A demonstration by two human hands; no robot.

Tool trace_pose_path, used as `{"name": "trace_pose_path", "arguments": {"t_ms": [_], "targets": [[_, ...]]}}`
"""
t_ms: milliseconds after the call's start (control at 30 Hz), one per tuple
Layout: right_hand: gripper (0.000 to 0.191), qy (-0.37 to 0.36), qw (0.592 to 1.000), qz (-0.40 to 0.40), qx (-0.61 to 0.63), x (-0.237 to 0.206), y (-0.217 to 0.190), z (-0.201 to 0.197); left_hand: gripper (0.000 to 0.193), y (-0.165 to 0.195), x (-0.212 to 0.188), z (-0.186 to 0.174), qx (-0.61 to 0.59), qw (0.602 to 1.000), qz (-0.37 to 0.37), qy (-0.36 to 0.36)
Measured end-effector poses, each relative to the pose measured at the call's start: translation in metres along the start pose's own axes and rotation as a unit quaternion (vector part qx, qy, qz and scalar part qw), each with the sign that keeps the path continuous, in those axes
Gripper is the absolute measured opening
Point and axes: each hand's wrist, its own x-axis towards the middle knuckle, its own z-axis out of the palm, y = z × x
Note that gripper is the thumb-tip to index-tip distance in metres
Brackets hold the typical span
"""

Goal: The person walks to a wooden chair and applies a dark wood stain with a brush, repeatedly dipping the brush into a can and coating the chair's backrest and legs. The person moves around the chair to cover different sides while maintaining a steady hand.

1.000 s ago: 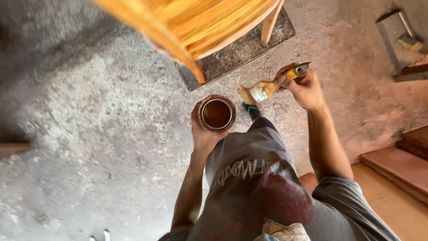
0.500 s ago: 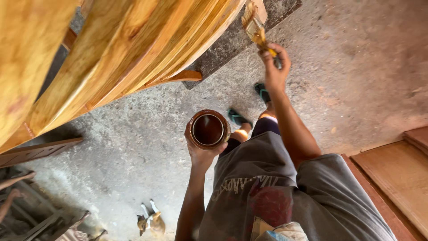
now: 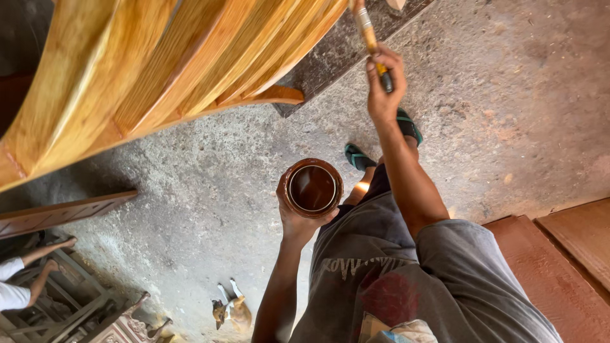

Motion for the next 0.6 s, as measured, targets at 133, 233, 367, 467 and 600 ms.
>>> {"name": "trace_pose_path", "arguments": {"t_ms": [133, 233, 367, 467, 600], "targets": [[0.013, -0.118, 0.989, -0.038, -0.078, -0.033, -0.006, 0.024, 0.122, -0.005, -0.005, -0.012, -0.019, 1.0, -0.016, -0.001], [0.015, -0.153, 0.986, -0.014, -0.057, -0.05, -0.014, 0.03, 0.122, -0.004, -0.008, -0.021, -0.027, 0.999, -0.016, 0.001], [0.021, -0.104, 0.988, -0.034, -0.11, -0.062, -0.022, 0.033, 0.12, -0.006, -0.011, -0.026, -0.031, 0.998, -0.048, -0.002], [0.021, -0.192, 0.976, -0.023, -0.095, -0.081, -0.025, 0.042, 0.121, -0.01, -0.01, -0.026, -0.057, 0.998, -0.021, -0.002], [0.02, -0.245, 0.968, -0.004, -0.053, -0.102, -0.022, 0.06, 0.122, -0.013, -0.019, -0.032, -0.022, 1.0, -0.021, 0.002]]}}
